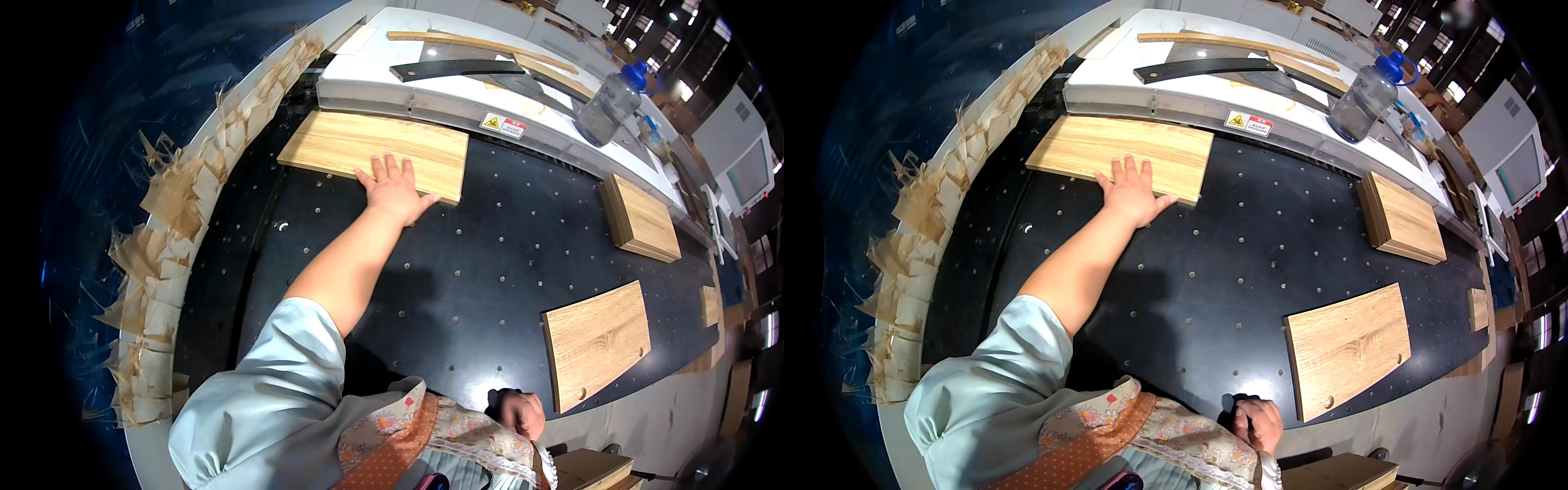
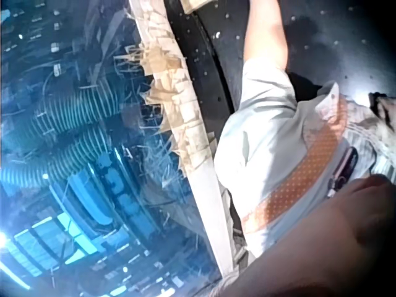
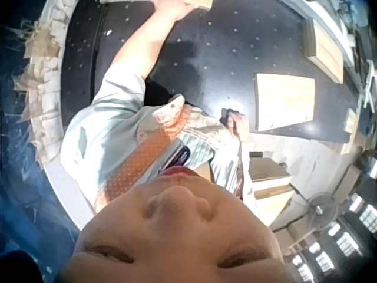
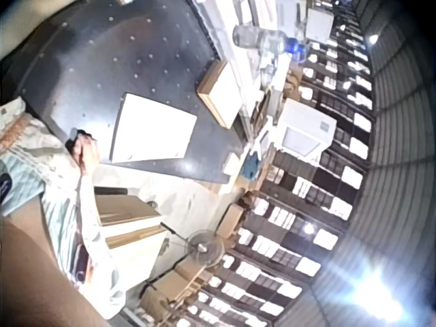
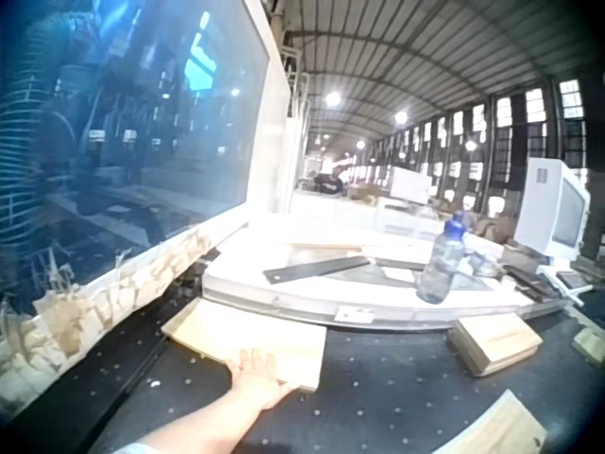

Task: The person uses a computer mouse to interact with a control interface on a monitor, then moves to a work table to pick up, turn over, and examine several wooden boards one at a time before stacking them on a nearby pallet.

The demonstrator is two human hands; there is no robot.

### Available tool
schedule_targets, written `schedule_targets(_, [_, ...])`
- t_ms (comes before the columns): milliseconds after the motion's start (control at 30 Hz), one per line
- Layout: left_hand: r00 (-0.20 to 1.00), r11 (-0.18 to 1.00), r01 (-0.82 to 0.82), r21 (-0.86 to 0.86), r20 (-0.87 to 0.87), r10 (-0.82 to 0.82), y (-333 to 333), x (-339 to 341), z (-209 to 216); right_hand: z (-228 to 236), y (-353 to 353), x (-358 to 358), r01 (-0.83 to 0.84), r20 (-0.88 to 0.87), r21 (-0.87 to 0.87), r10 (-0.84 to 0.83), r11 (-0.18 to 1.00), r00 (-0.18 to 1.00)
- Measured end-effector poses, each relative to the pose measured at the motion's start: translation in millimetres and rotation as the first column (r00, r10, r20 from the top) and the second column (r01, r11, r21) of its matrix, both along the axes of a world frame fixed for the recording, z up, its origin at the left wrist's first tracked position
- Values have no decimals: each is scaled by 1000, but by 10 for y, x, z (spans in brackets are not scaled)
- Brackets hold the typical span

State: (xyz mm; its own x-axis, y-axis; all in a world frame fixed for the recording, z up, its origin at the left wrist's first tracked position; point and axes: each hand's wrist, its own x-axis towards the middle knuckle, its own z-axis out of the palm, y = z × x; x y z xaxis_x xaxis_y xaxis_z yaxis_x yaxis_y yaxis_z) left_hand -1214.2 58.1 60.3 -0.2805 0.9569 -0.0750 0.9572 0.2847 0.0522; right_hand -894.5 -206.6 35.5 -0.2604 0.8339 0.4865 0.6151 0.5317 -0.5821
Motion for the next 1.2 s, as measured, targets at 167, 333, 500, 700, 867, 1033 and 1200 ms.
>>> schedule_targets(167, [988, 988, -157, -5, 15, 157, 211, -439, 20, -24, -9, -2, 5, 12, 7, -5, 1000, 1000])
schedule_targets(333, [994, 994, -106, -7, 2, 106, 301, -452, 14, -6, -36, -48, 59, 21, 28, -60, 998, 998])
schedule_targets(500, [995, 999, 14, 29, -99, -12, 326, -386, -37, -21, 15, -12, 23, 68, 100, -30, 995, 997])
schedule_targets(700, [992, 981, 106, 165, 49, -116, 382, -263, -217, -45, 24, -58, 63, 73, 121, -72, 991, 995])
schedule_targets(867, [994, 983, 98, 154, 40, -105, 361, -256, -213, -52, 0, 18, 21, 27, 70, -23, 997, 999])
schedule_targets(1033, [994, 991, 100, 88, -41, -97, 424, -220, -220, -68, -8, 115, -29, 24, 29, 28, 999, 999])
schedule_targets(1200, [993, 992, 92, 83, -82, -85, 422, -304, -285, -40, -21, 105, -5, 21, 19, 4, 1000, 1000])
